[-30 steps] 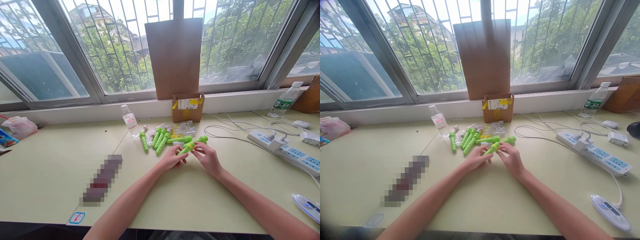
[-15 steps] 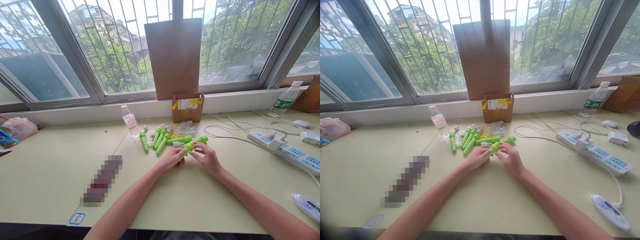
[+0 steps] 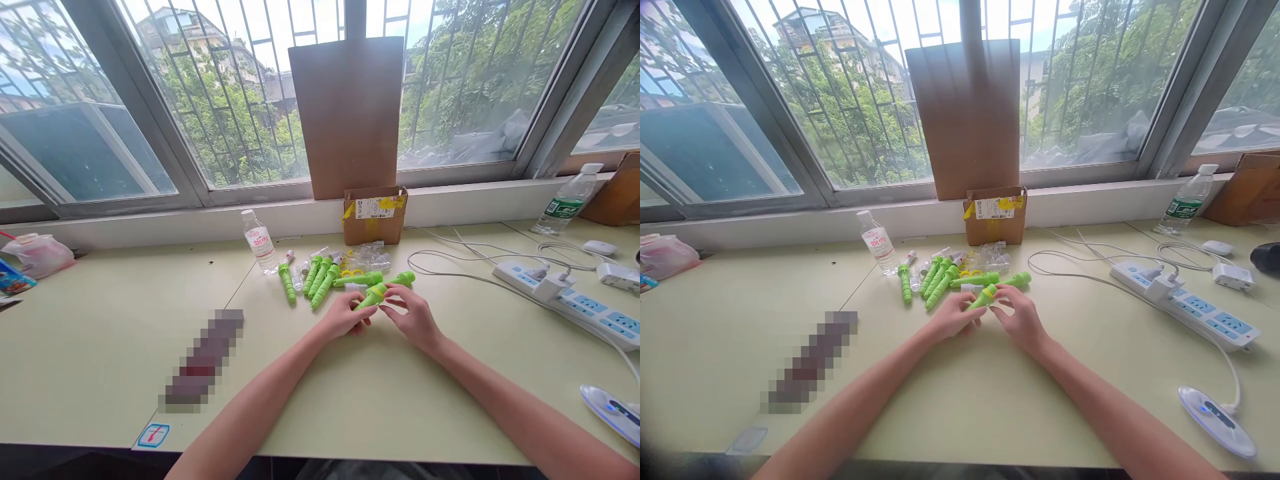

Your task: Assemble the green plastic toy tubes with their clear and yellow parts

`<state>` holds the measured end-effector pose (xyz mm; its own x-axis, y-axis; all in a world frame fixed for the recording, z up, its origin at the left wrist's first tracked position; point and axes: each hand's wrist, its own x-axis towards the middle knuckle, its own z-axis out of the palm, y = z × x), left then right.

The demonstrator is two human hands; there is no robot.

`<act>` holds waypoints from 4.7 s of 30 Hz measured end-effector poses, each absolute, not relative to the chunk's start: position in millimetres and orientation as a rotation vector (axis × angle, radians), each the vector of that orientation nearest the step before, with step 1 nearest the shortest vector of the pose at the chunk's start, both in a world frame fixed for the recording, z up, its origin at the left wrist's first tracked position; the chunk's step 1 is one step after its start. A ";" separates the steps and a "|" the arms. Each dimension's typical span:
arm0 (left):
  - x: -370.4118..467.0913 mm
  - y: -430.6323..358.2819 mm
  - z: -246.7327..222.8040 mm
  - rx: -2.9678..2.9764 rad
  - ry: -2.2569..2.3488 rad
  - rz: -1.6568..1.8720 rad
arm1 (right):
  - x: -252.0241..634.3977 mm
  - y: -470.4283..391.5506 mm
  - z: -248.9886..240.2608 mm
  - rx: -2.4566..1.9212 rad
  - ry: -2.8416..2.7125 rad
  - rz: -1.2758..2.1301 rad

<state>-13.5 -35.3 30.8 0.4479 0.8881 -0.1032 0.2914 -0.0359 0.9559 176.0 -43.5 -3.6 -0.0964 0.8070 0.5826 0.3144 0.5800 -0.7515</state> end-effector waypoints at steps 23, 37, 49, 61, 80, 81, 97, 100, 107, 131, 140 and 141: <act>-14.3 -35.1 32.8 1.535 1.036 0.661 | 172.9 -42.8 -3.3 -1.020 -1.460 0.703; -14.1 -34.7 30.7 1.554 1.042 0.681 | 184.1 -31.9 -0.7 -0.998 -1.001 1.196; -13.9 -33.8 29.7 1.543 1.033 0.689 | 181.4 -36.9 5.2 -0.969 -1.034 1.260; -13.8 -33.6 31.1 1.531 1.039 0.699 | 182.0 -35.3 3.3 -1.004 -1.067 1.254; -14.2 -33.0 30.5 1.515 1.041 0.715 | 181.3 -39.9 9.2 -1.014 -1.114 1.243; -14.2 -33.0 30.7 1.514 1.039 0.716 | 181.0 -40.5 9.7 -1.016 -1.130 1.250; -12.9 -32.3 28.1 1.484 1.027 0.764 | 177.9 -30.1 24.7 -1.036 -1.345 0.932; -11.7 -31.5 26.1 1.482 1.029 0.798 | 186.9 -17.4 35.3 -1.108 -1.398 0.744; -10.5 -32.3 26.1 1.475 1.015 0.831 | 196.3 35.6 47.2 -1.546 -1.667 0.360; -8.5 -34.4 20.6 1.492 1.045 0.829 | 173.7 21.0 37.0 -1.302 -1.628 0.345; -8.1 -38.2 25.2 1.624 1.050 0.827 | 194.5 -16.7 22.2 -1.195 -1.524 0.419; -8.0 -38.5 25.7 1.632 1.049 0.818 | 193.9 -18.1 21.9 -1.179 -1.545 0.416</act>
